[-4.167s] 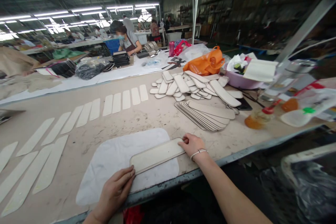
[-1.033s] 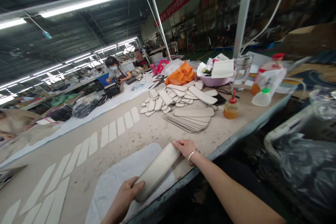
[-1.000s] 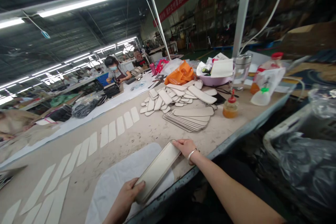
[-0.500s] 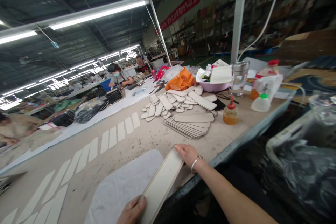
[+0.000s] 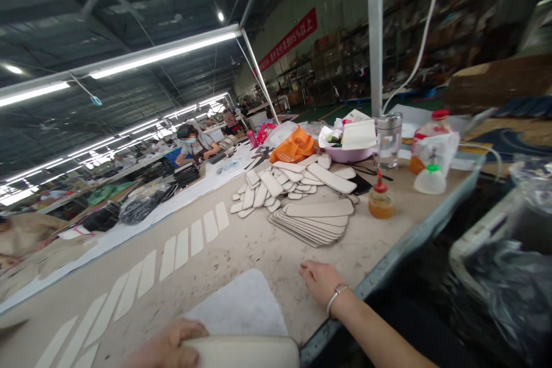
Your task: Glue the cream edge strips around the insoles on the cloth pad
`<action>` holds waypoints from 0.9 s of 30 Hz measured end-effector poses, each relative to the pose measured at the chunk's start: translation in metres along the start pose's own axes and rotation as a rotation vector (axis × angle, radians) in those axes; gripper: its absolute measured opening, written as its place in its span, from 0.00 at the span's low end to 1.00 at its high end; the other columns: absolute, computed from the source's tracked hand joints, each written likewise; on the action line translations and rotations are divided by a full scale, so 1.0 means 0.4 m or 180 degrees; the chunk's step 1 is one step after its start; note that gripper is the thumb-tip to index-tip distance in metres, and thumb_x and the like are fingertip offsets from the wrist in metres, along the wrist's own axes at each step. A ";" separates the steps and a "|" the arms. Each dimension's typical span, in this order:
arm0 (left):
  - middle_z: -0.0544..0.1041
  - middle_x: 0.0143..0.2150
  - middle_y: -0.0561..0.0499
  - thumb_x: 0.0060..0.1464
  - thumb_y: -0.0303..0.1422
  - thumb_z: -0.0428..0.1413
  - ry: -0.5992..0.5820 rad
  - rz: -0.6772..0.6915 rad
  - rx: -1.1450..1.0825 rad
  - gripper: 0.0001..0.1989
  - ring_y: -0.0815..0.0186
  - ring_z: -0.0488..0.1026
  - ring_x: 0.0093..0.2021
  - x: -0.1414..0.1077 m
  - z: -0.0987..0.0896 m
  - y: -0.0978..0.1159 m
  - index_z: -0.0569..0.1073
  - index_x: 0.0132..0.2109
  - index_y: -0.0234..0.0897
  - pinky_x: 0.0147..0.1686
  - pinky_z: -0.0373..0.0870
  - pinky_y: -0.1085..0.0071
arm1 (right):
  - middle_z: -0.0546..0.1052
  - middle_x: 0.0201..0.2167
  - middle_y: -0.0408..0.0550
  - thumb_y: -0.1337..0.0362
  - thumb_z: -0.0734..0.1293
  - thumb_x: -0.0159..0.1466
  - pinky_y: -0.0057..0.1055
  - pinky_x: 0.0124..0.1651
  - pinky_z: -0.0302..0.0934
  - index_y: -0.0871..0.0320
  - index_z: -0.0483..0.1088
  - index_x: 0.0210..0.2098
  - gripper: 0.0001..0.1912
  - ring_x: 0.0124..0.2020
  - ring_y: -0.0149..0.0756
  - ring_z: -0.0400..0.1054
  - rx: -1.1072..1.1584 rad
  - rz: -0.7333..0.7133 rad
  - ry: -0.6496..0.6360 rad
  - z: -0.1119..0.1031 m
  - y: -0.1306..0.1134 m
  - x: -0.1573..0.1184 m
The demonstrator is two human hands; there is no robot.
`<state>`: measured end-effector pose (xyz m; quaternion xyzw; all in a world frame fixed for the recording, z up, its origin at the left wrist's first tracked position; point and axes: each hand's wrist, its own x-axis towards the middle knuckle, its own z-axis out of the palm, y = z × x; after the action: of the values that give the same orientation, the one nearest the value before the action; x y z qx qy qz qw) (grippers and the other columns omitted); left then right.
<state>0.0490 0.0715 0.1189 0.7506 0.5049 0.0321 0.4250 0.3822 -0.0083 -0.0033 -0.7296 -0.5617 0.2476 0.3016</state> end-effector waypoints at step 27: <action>0.72 0.39 0.48 0.55 0.35 0.52 0.0144 0.2248 0.3201 0.10 0.66 0.70 0.40 0.800 0.361 0.398 0.70 0.39 0.31 0.41 0.68 0.62 | 0.75 0.34 0.51 0.65 0.57 0.59 0.31 0.35 0.59 0.56 0.69 0.37 0.11 0.36 0.40 0.70 -0.0762 -0.0262 -0.0681 0.042 -0.028 0.018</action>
<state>0.3905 0.2147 0.0117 0.9802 0.1879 -0.0552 -0.0283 0.3648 0.0037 -0.0070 -0.7062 -0.6455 0.2425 0.1609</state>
